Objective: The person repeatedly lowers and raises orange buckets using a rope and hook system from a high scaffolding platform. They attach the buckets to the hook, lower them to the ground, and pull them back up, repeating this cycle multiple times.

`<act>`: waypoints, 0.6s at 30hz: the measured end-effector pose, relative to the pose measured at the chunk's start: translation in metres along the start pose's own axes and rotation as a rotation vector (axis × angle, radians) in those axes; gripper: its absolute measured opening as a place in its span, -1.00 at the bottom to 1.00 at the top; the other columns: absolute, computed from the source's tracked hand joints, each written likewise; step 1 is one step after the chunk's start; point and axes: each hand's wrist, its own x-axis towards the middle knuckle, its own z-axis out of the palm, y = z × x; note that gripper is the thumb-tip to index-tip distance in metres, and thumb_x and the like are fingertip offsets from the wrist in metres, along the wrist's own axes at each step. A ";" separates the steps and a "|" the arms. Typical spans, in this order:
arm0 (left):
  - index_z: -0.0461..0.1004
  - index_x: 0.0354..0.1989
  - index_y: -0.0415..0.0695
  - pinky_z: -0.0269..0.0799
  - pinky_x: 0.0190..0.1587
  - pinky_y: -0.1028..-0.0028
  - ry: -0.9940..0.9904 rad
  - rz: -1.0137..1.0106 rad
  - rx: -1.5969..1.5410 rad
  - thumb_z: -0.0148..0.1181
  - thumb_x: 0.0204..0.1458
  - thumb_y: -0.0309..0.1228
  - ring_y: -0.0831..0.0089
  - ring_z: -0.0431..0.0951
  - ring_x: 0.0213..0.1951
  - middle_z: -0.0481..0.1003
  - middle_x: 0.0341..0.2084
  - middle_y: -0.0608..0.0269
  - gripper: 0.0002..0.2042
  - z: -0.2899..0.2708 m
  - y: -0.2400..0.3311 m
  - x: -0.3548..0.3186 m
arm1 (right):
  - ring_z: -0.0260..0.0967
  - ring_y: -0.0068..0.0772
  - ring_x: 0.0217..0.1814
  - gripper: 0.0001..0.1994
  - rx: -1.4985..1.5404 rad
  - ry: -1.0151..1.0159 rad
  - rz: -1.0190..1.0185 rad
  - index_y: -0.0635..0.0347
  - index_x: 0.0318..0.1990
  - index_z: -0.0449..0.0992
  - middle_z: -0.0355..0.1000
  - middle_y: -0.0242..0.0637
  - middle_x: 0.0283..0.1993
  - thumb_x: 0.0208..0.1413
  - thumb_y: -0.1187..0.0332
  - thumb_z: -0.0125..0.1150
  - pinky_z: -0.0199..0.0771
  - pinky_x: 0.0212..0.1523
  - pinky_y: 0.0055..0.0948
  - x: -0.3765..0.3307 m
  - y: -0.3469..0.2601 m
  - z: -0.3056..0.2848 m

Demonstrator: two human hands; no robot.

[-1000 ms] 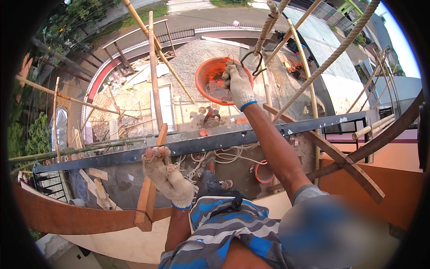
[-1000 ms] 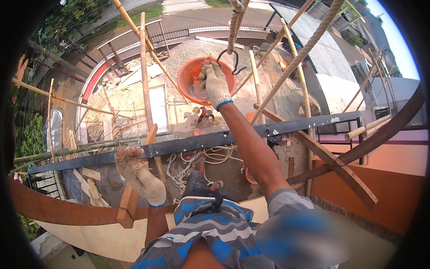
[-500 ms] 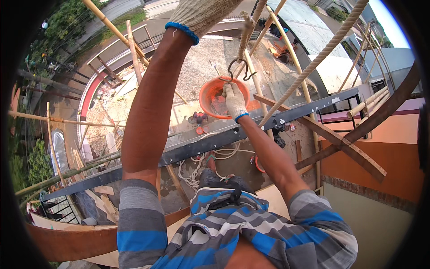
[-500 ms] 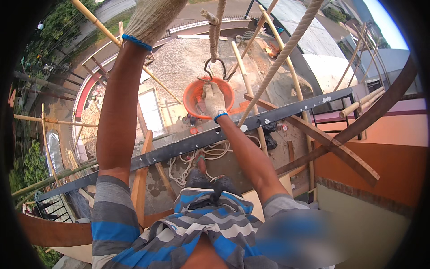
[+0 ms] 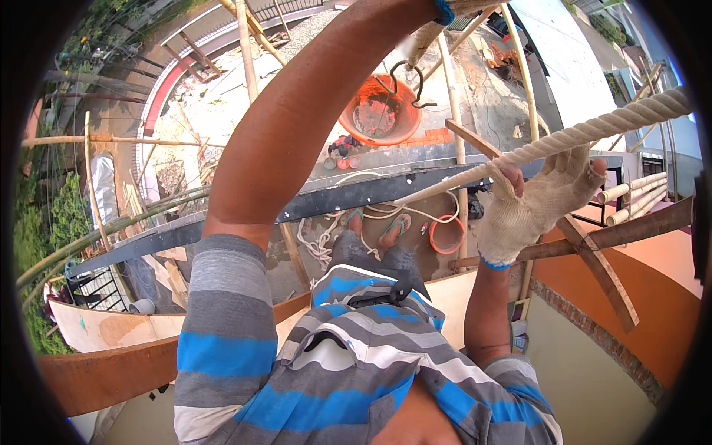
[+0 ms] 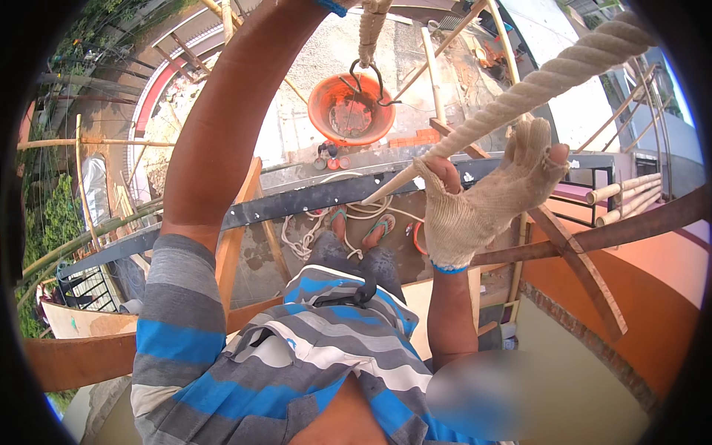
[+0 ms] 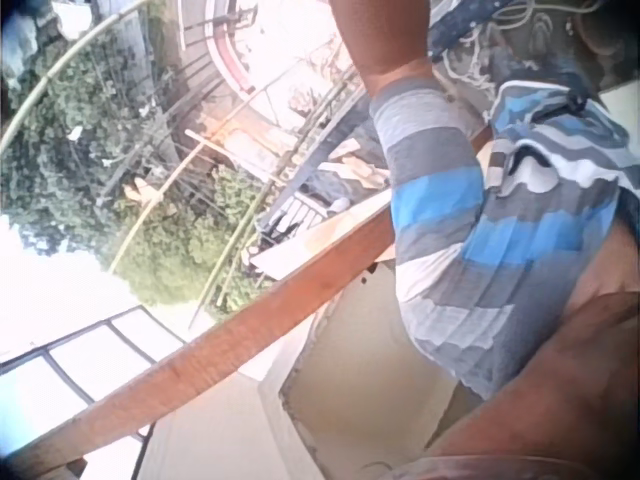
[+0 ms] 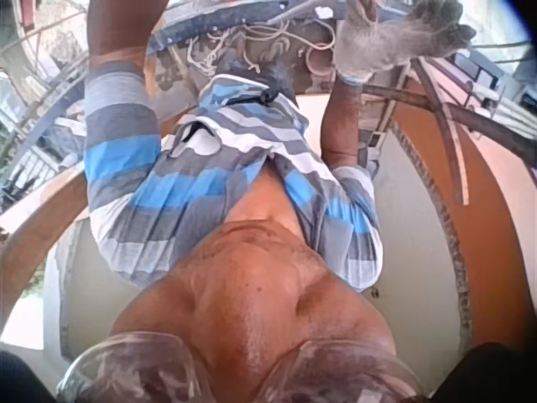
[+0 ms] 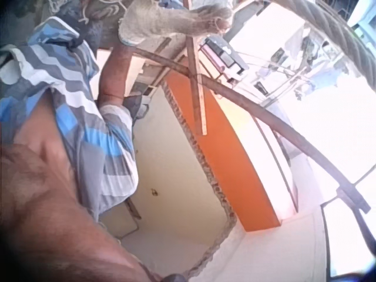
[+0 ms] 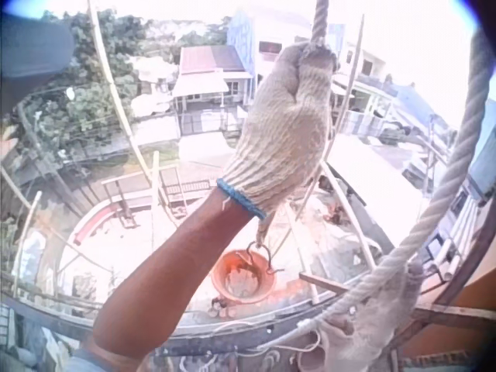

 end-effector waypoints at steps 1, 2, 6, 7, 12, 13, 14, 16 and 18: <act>0.41 0.02 -0.22 0.28 -0.47 0.50 0.009 -0.034 -0.019 -0.08 0.46 -0.12 0.66 0.29 -0.54 0.31 -0.55 0.45 -0.64 -0.002 -0.004 -0.014 | 0.28 -0.32 0.41 -0.15 -0.031 -0.097 -0.041 0.10 0.50 0.00 0.18 -0.13 0.41 0.14 0.41 0.42 0.43 0.38 -0.20 0.023 -0.017 0.024; 0.41 0.01 -0.21 0.27 -0.49 0.52 0.001 -0.075 -0.102 -0.06 0.46 -0.12 0.68 0.28 -0.54 0.30 -0.56 0.47 -0.65 0.010 -0.024 -0.031 | 0.32 -0.31 0.37 -0.21 -0.100 -0.142 -0.081 0.15 0.46 0.14 0.31 -0.13 0.34 0.12 0.37 0.46 0.43 0.38 -0.21 0.043 -0.027 0.039; 0.40 -0.04 -0.17 0.25 -0.52 0.57 0.090 -0.209 -0.002 -0.03 0.45 -0.12 0.72 0.26 -0.55 0.28 -0.56 0.51 -0.68 -0.009 0.000 -0.048 | 0.54 -0.48 -0.02 -0.41 0.146 -0.575 0.179 0.27 0.32 0.40 0.56 -0.23 -0.02 0.17 0.32 0.45 0.59 0.05 -0.39 0.046 -0.045 0.062; 0.40 -0.05 -0.17 0.25 -0.52 0.57 0.106 -0.248 0.011 -0.03 0.45 -0.12 0.72 0.26 -0.55 0.28 -0.56 0.50 -0.68 -0.009 0.000 -0.049 | 0.54 -0.51 -0.07 -0.48 0.197 -0.661 0.247 0.28 0.26 0.46 0.57 -0.27 -0.07 0.19 0.32 0.44 0.60 -0.02 -0.42 0.043 -0.044 0.063; 0.39 -0.09 -0.20 0.29 -0.50 0.49 0.121 -0.184 0.285 -0.04 0.45 -0.14 0.63 0.35 -0.53 0.33 -0.56 0.43 -0.68 -0.010 0.003 -0.057 | 0.50 -0.54 -0.30 -0.72 0.092 -0.573 0.244 0.36 -0.04 0.54 0.53 -0.31 -0.28 0.26 0.31 0.34 0.50 -0.28 -0.52 0.024 -0.023 0.057; 0.39 -0.09 -0.20 0.30 -0.49 0.47 0.142 -0.147 0.338 -0.03 0.45 -0.15 0.61 0.35 -0.53 0.34 -0.56 0.41 -0.69 -0.010 -0.002 -0.060 | 0.48 -0.53 -0.38 -0.73 0.139 -0.541 0.253 0.39 -0.12 0.53 0.51 -0.31 -0.35 0.27 0.30 0.32 0.46 -0.36 -0.54 0.021 -0.018 0.053; 0.39 -0.10 -0.20 0.30 -0.49 0.45 0.169 -0.109 0.401 -0.03 0.45 -0.16 0.60 0.35 -0.53 0.34 -0.57 0.40 -0.69 -0.016 -0.010 -0.064 | 0.51 -0.62 -0.25 -0.72 0.159 -0.618 0.267 0.29 0.00 0.58 0.58 -0.37 -0.24 0.26 0.30 0.39 0.55 -0.23 -0.57 0.021 -0.011 0.043; 0.41 -0.12 -0.19 0.33 -0.46 0.37 0.174 -0.144 0.542 -0.01 0.44 -0.16 0.53 0.39 -0.52 0.35 -0.57 0.34 -0.70 -0.025 -0.027 -0.085 | 0.37 -0.62 -0.41 -0.76 0.186 -0.566 0.277 0.35 -0.10 0.53 0.50 -0.33 -0.34 0.29 0.32 0.31 0.41 -0.39 -0.54 0.016 -0.011 0.039; 0.41 -0.08 -0.19 0.36 -0.42 0.35 0.110 -0.423 0.684 0.00 0.43 -0.16 0.49 0.42 -0.49 0.41 -0.55 0.27 -0.70 -0.040 -0.050 -0.140 | 0.20 -0.64 -0.53 -0.77 0.132 -0.564 0.289 0.39 -0.12 0.49 0.42 -0.32 -0.40 0.31 0.34 0.27 0.29 -0.49 -0.52 0.018 -0.016 0.036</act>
